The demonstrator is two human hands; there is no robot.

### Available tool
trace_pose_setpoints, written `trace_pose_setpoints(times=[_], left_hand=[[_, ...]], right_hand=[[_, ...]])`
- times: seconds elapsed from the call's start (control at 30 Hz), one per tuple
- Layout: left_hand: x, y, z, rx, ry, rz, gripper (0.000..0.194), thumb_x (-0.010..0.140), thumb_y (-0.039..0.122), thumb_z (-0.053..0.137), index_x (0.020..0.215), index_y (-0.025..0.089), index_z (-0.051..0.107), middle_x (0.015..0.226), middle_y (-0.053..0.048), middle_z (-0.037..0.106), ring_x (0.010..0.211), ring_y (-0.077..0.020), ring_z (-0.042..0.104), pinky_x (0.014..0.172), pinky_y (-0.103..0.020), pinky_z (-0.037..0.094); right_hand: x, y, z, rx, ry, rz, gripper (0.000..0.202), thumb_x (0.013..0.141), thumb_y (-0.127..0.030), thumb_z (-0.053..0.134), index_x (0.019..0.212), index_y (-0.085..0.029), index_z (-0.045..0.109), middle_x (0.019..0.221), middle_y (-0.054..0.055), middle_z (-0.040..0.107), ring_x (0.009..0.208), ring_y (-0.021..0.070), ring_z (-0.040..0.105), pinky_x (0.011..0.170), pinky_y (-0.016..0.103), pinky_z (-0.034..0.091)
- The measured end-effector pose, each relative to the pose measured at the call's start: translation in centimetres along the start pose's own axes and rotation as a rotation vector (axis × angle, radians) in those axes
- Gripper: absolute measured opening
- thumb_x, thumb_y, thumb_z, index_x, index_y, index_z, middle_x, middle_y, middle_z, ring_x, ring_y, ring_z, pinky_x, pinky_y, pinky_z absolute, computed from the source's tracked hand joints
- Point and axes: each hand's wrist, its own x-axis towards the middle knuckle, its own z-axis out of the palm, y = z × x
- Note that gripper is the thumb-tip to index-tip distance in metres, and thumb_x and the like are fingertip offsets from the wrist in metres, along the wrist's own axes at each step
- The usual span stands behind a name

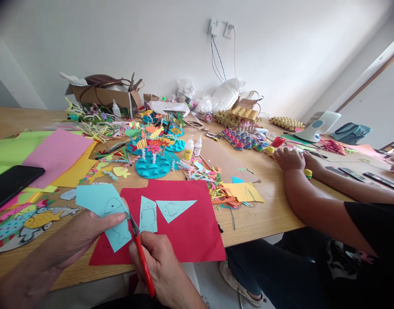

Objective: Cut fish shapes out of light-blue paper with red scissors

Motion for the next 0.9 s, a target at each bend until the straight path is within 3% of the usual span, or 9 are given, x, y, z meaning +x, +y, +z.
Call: trace_pose_setpoints(times=[0.13,0.23,0.4,0.6,0.73,0.9], left_hand=[[0.0,0.1,-0.1,0.011,-0.023,-0.004,0.018,0.068,0.028,0.071,0.055,0.021,0.06,0.056,0.003,0.062,0.057,-0.0158,0.054,0.063,-0.027,0.048],[0.1,0.3,-0.4,0.044,-0.057,-0.014,0.011,0.069,0.031,0.069,0.07,0.021,0.069,0.073,0.0,0.072,0.074,-0.0212,0.062,0.074,-0.031,0.05],[0.4,0.9,-1.3,0.152,-0.19,-0.054,0.017,0.074,0.033,0.066,0.087,0.022,0.069,0.091,0.0,0.075,0.09,-0.0242,0.064,0.083,-0.032,0.048],[0.7,1.3,-2.1,0.219,-0.25,-0.078,0.017,0.076,0.034,0.065,0.089,0.025,0.07,0.092,0.002,0.075,0.094,-0.0267,0.064,0.082,-0.031,0.048],[1.0,1.4,-2.3,0.175,-0.299,-0.087,0.018,0.076,0.033,0.065,0.092,0.025,0.07,0.091,0.002,0.075,0.094,-0.0259,0.065,0.083,-0.032,0.047],[1.1,1.1,-2.0,0.195,-0.228,-0.059,0.017,0.075,0.036,0.067,0.085,0.023,0.067,0.087,0.002,0.073,0.089,-0.0233,0.062,0.082,-0.032,0.047]], right_hand=[[-0.1,0.0,0.0,0.013,-0.004,0.005,0.052,0.087,-0.062,0.043,0.058,-0.019,0.037,0.046,-0.006,0.035,0.04,0.0061,0.032,0.037,0.017,0.025],[-0.2,0.1,-0.1,0.016,-0.015,-0.002,0.052,0.087,-0.062,0.044,0.058,-0.019,0.037,0.045,-0.007,0.035,0.039,0.006,0.032,0.036,0.017,0.025],[-0.2,0.2,-0.3,0.001,-0.041,-0.006,0.052,0.087,-0.061,0.044,0.058,-0.019,0.036,0.047,-0.007,0.032,0.04,0.0057,0.028,0.037,0.018,0.022],[-0.2,0.5,-0.6,-0.091,-0.03,-0.015,0.043,0.092,-0.044,0.046,0.059,-0.018,0.036,0.051,-0.007,0.031,0.045,0.0058,0.027,0.042,0.019,0.019],[-0.1,0.6,-0.6,-0.127,-0.019,-0.024,0.041,0.093,-0.04,0.045,0.06,-0.018,0.037,0.052,-0.006,0.032,0.047,0.0065,0.028,0.044,0.02,0.019],[0.0,1.0,-0.5,-0.126,0.01,-0.022,0.04,0.093,-0.04,0.045,0.06,-0.018,0.037,0.05,-0.006,0.033,0.048,0.007,0.029,0.044,0.021,0.02]])
